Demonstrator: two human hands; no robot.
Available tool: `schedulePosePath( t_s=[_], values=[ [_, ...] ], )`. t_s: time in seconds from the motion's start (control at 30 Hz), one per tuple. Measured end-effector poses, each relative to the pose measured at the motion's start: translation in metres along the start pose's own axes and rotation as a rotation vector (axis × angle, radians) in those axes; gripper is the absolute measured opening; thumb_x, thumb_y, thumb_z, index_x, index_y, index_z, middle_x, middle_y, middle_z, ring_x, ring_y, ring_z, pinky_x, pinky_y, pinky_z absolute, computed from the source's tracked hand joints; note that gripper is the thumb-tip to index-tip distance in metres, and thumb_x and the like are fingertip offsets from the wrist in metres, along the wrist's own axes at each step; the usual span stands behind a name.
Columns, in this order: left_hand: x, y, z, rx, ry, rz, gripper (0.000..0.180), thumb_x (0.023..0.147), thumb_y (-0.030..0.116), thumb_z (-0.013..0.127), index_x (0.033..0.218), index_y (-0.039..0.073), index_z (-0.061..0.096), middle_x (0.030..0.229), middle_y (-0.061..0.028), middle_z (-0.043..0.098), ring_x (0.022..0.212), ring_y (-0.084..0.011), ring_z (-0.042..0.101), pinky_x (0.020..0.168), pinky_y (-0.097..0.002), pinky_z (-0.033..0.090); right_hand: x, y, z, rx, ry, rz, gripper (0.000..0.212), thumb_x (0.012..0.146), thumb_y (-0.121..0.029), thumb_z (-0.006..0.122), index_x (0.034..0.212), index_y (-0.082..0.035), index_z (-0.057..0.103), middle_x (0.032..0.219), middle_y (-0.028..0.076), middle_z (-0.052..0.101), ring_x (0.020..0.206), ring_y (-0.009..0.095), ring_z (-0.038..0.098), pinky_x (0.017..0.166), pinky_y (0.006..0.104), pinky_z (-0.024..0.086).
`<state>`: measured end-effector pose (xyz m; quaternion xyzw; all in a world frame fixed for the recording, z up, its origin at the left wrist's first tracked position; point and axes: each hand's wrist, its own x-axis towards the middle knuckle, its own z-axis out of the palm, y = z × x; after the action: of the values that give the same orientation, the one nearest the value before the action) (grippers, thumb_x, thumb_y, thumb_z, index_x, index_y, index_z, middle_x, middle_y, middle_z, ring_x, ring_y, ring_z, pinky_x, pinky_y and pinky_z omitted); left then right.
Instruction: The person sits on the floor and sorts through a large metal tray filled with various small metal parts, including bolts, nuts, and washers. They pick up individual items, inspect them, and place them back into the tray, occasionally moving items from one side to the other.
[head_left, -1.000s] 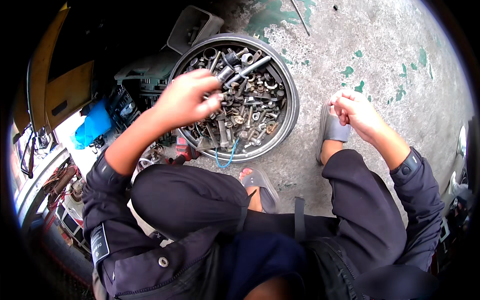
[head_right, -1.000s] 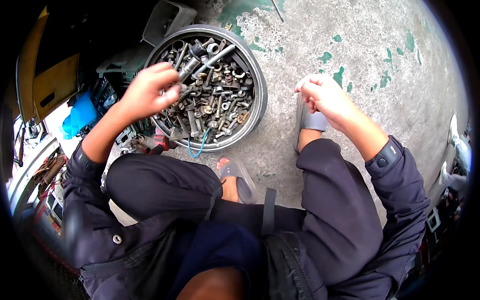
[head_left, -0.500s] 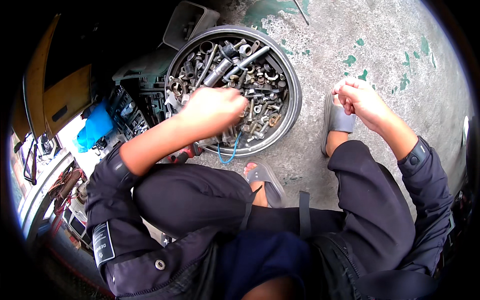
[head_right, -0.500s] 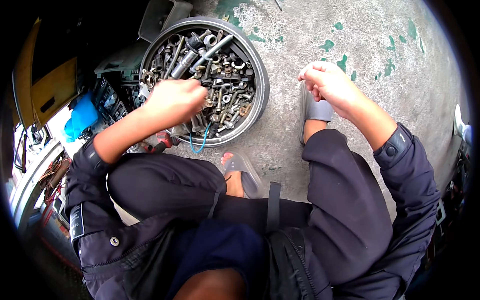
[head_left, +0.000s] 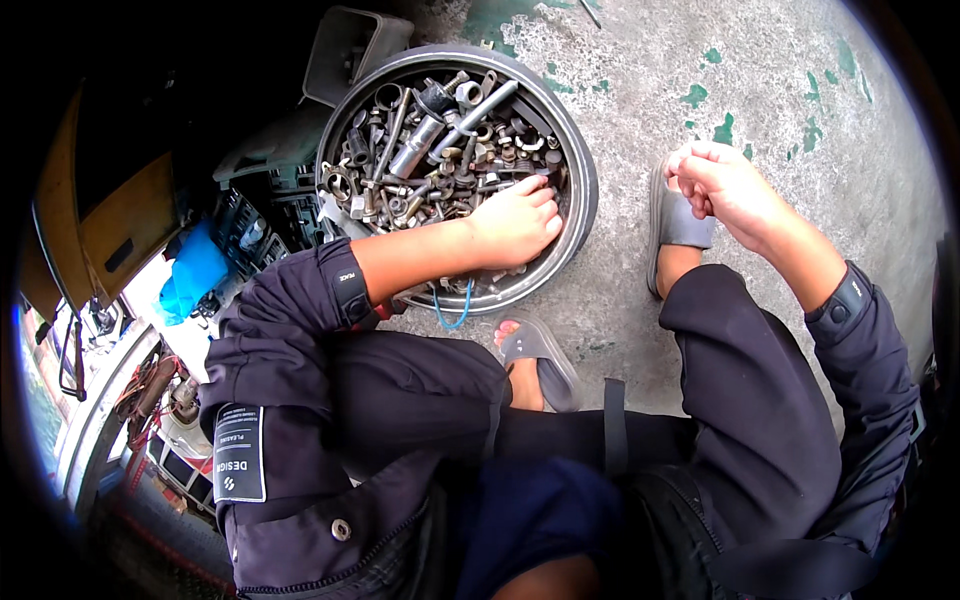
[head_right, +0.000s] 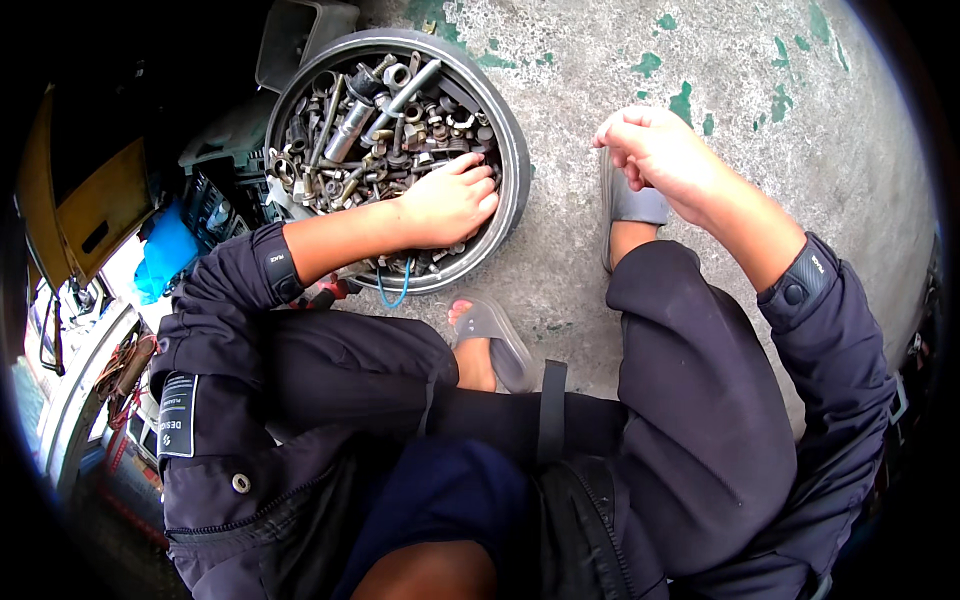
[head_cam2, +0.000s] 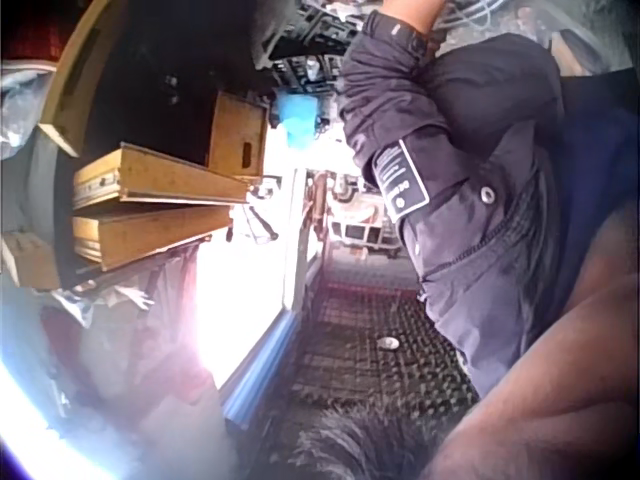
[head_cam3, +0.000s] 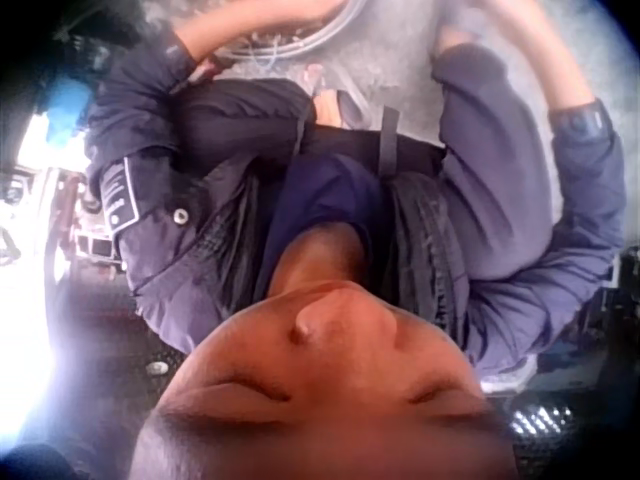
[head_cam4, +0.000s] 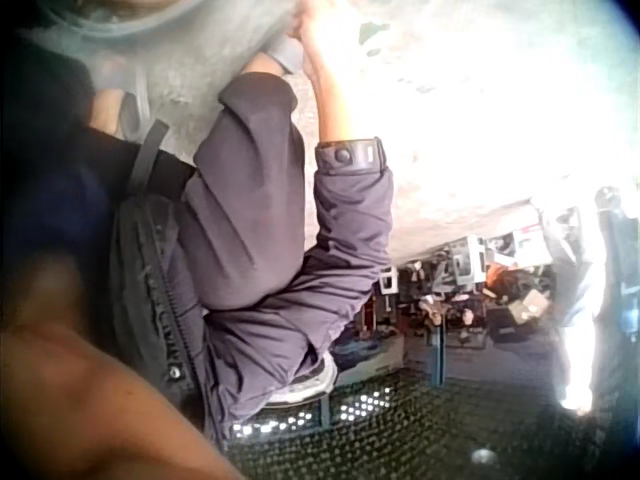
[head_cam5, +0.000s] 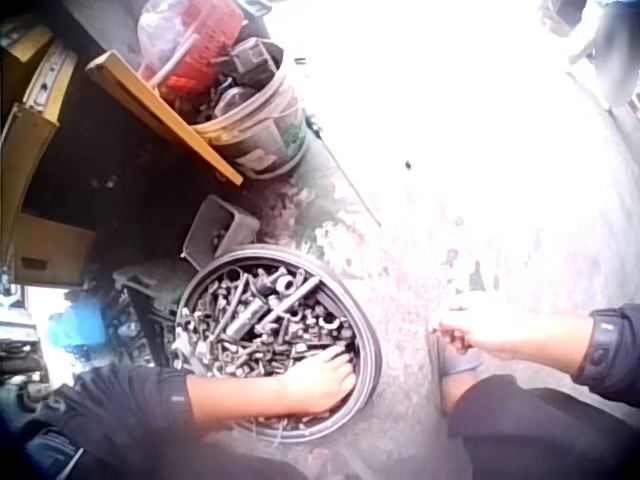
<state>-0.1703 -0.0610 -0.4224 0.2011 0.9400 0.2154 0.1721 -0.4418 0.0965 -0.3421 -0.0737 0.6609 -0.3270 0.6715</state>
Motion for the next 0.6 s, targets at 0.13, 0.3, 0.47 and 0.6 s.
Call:
schedulePosePath(
  t_s=[0.13,0.3,0.47,0.6],
  values=[
    [0.002,-0.003,-0.004,0.016,-0.028,0.026,0.022,0.082,0.018,0.061,0.096,0.002,0.064,0.095,-0.0112,0.065,0.108,-0.0288,0.061,0.111,-0.0468,0.038,-0.001,-0.006,0.001,-0.047,-0.002,-0.038,0.019,0.094,-0.022,0.058,0.091,-0.005,0.066,0.074,-0.002,0.054,0.063,0.007,0.047,0.057,0.0239,0.041],
    [0.001,0.012,0.003,0.124,0.014,-0.072,0.035,0.083,0.020,0.061,0.109,-0.002,0.067,0.108,-0.0130,0.065,0.116,-0.0289,0.058,0.115,-0.0479,0.034,0.000,-0.006,0.000,-0.046,-0.011,-0.042,0.021,0.095,-0.023,0.057,0.091,-0.004,0.065,0.075,-0.002,0.055,0.064,0.007,0.048,0.058,0.0237,0.041],
    [0.004,0.014,-0.002,0.113,-0.001,-0.098,0.022,0.084,0.019,0.058,0.092,0.001,0.069,0.101,-0.0126,0.069,0.108,-0.0285,0.060,0.112,-0.0474,0.035,0.000,0.002,-0.006,-0.050,-0.006,-0.031,0.020,0.095,-0.023,0.057,0.091,-0.005,0.065,0.076,-0.002,0.054,0.065,0.007,0.047,0.058,0.0234,0.041],
    [0.007,0.025,-0.015,0.105,-0.112,-0.161,0.018,0.082,0.017,0.060,0.090,0.003,0.066,0.097,-0.0110,0.066,0.106,-0.0283,0.059,0.102,-0.0462,0.041,-0.002,0.007,-0.008,-0.040,-0.021,-0.024,0.020,0.095,-0.023,0.057,0.091,-0.005,0.065,0.076,-0.001,0.054,0.064,0.007,0.047,0.058,0.0235,0.041]
  ],
)
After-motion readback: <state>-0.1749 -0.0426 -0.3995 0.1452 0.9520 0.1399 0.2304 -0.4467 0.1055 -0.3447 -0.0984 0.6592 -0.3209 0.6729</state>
